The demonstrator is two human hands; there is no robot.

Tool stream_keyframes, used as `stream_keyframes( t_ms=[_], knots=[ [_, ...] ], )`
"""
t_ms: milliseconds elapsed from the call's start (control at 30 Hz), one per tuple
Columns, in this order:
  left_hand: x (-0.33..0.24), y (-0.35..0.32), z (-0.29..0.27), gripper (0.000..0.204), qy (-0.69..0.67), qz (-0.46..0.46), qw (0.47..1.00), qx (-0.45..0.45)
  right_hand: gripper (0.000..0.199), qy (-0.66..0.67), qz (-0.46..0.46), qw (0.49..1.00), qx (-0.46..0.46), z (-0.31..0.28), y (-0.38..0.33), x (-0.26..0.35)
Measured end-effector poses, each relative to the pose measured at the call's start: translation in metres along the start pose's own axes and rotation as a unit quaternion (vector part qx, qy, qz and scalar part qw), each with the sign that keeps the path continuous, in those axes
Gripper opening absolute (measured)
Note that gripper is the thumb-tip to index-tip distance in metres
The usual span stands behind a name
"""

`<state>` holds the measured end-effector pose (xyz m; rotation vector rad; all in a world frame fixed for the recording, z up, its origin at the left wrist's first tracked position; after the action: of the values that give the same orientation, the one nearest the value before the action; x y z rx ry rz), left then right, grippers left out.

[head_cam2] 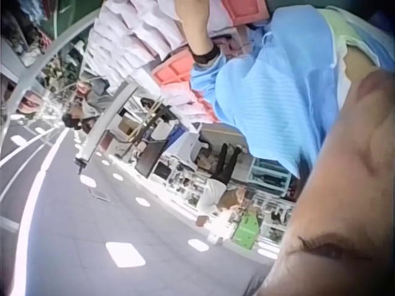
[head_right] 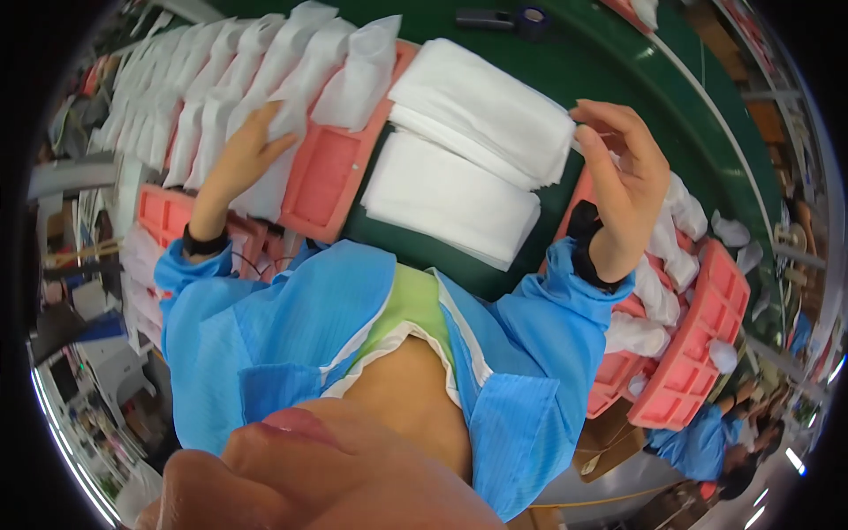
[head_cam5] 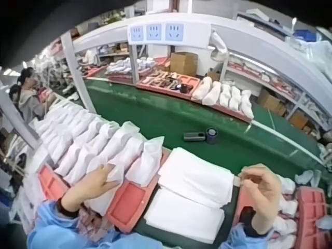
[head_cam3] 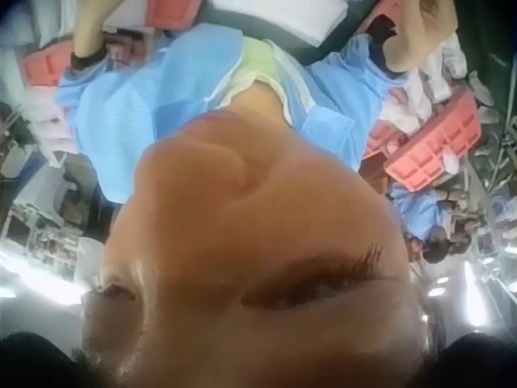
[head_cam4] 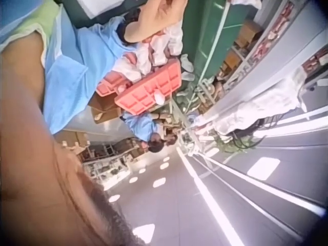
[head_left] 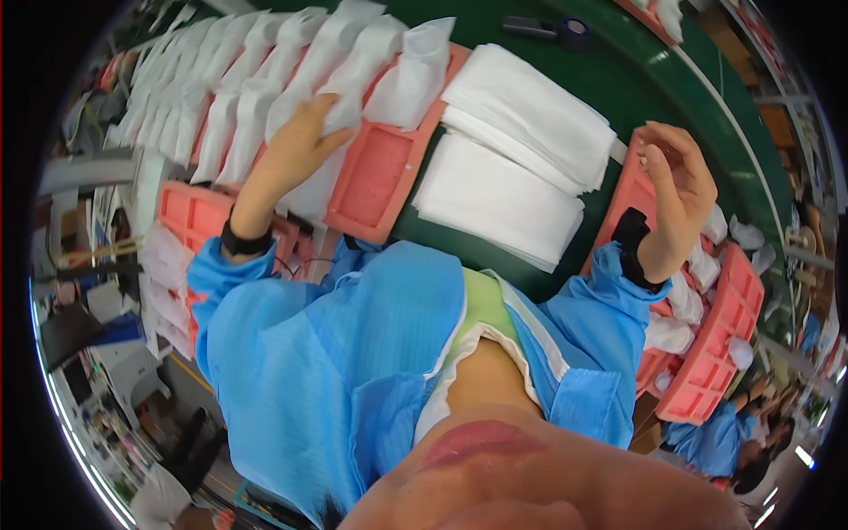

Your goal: Packaging small electronic components into protective bags and organizing them into trays on a production floor.

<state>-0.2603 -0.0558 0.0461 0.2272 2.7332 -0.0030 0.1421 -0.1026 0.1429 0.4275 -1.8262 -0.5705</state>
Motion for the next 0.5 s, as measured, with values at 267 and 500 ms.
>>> stream_keyframes(
  t_ms=[267, 500],
  knots=[
    [0.006, 0.006, 0.018, 0.056, 0.053, -0.062, 0.995, 0.058, 0.021, -0.054, -0.021, 0.998, 0.018, -0.017, 0.010, -0.008],
    [-0.149, 0.056, -0.038, 0.052, 0.056, 0.231, 0.971, -0.031, 0.020, -0.134, -0.076, 0.988, 0.013, -0.046, 0.002, -0.013]
  ],
)
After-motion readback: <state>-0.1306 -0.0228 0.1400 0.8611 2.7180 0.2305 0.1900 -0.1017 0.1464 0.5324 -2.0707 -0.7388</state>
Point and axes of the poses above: each hand's wrist, its own y-axis towards the middle knuckle, its own z-axis out of the palm, x = y × z, the point moved 3 cm from there along y, towards the middle knuckle, and after that the axes turned 12 degrees about -z, right-handed, at the moved point
